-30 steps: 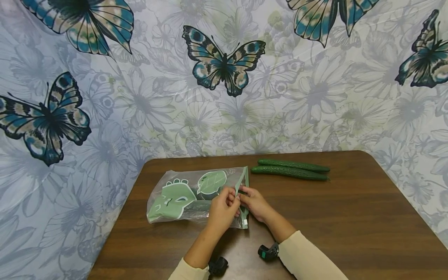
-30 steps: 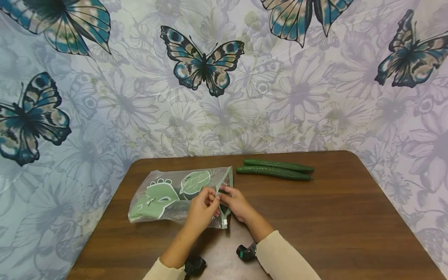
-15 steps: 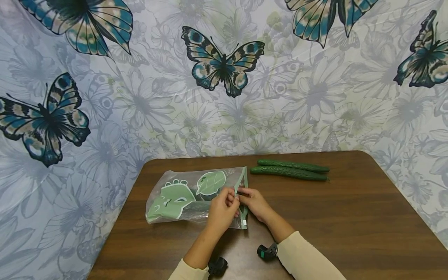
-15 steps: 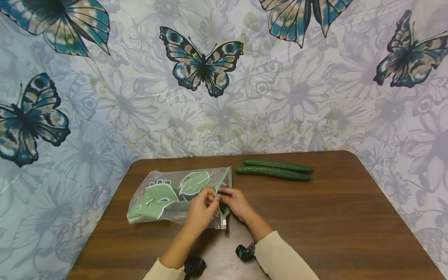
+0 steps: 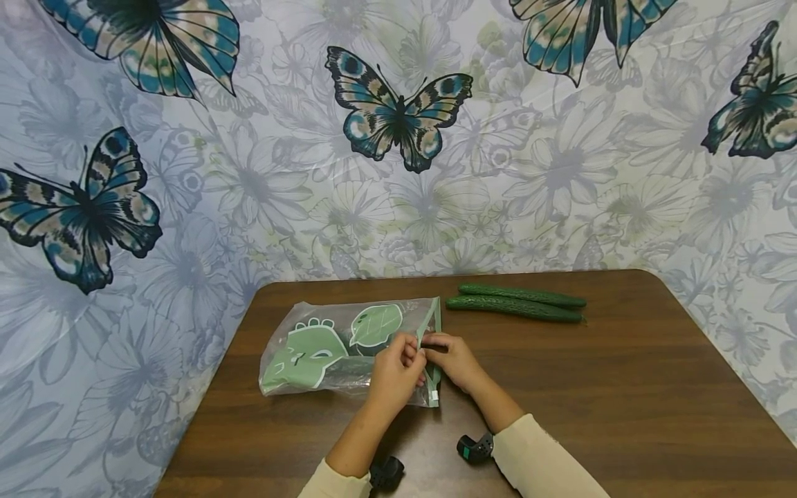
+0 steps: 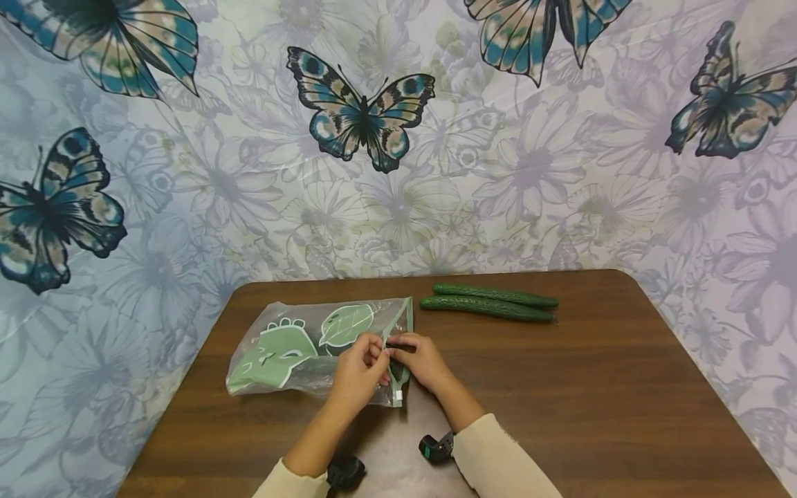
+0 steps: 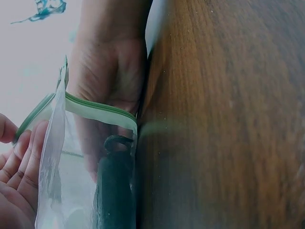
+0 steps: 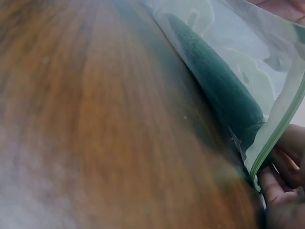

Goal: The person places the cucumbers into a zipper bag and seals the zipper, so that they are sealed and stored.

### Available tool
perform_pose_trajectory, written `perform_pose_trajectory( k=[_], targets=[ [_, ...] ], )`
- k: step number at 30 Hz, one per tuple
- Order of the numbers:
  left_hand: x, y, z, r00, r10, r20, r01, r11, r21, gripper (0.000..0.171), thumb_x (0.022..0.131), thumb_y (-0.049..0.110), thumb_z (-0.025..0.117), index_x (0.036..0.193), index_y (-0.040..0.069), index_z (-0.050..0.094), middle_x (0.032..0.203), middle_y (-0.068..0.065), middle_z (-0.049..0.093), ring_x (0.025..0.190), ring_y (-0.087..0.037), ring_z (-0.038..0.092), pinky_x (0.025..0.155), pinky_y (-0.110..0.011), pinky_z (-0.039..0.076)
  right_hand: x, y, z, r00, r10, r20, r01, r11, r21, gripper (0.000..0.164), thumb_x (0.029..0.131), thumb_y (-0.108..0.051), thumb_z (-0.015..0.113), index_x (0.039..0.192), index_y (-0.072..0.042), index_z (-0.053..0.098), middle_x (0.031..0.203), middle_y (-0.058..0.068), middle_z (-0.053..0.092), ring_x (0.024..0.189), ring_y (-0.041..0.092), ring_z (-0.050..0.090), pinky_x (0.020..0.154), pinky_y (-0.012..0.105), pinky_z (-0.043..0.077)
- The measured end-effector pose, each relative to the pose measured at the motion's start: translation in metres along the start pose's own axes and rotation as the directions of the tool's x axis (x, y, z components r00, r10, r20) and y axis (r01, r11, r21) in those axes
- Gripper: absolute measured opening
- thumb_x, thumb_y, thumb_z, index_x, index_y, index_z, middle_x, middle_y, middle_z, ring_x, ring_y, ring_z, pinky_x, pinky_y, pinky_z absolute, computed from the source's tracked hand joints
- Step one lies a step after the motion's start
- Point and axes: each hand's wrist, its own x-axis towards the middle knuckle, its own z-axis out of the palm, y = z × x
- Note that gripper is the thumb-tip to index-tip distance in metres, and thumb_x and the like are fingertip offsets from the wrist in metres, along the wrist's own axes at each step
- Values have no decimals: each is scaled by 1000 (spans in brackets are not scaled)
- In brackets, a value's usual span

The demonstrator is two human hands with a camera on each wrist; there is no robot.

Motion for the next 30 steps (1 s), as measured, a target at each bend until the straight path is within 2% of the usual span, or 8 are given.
perform_pose_trajectory(
  k=[4, 9, 18, 25, 30],
  targets=[
    [0, -1, 0, 1000, -1, 1, 1, 1000, 3, 6, 94, 3, 63, 96, 6, 58, 73, -7, 64, 51, -15, 64, 47, -22, 58, 0, 2, -1, 999, 28, -24, -26, 996, 83, 27, 93, -12, 72, 119, -5, 73, 129, 12, 69, 126, 29, 61, 106, 32, 54],
    [0, -1, 0, 1000, 3, 1, -4, 1000, 15, 6, 94, 3, 62, 96, 7, 58, 73, -7, 63, 52, -20, 66, 47, -23, 59, -1, 3, -1, 996, 64, -55, -49, 970, 238, 37, 94, -16, 72, 127, -1, 68, 131, 17, 67, 124, 28, 63, 94, 16, 55],
    [0, 0, 0, 1000, -20, -1, 20, 1000, 2, 6, 94, 4, 63, 97, 6, 58, 75, -7, 63, 51, -12, 63, 47, -23, 59, -2, -4, -14, 992, 44, -115, -10, 960, 279, 40, 93, -21, 73, 129, -3, 67, 135, 15, 66, 120, 15, 65, 96, 15, 55],
    [-1, 1, 0, 1000, -29, -10, 29, 1000, 1, 6, 94, 6, 63, 97, 7, 58, 74, -7, 63, 51, -11, 62, 46, -24, 59, -4, -9, -28, 991, 38, -126, -1, 959, 283, 42, 96, -16, 70, 133, 2, 62, 139, 22, 61, 128, 31, 60, 93, 11, 54],
    [-1, -1, 1, 1000, -23, -10, 23, 1000, 6, 7, 94, 4, 64, 96, 7, 58, 73, -7, 63, 50, -10, 62, 46, -23, 58, -10, -20, -42, 988, 39, -148, 1, 966, 260, 44, 95, -12, 70, 134, 5, 59, 140, 26, 59, 125, 29, 62, 93, 11, 53]
  ],
)
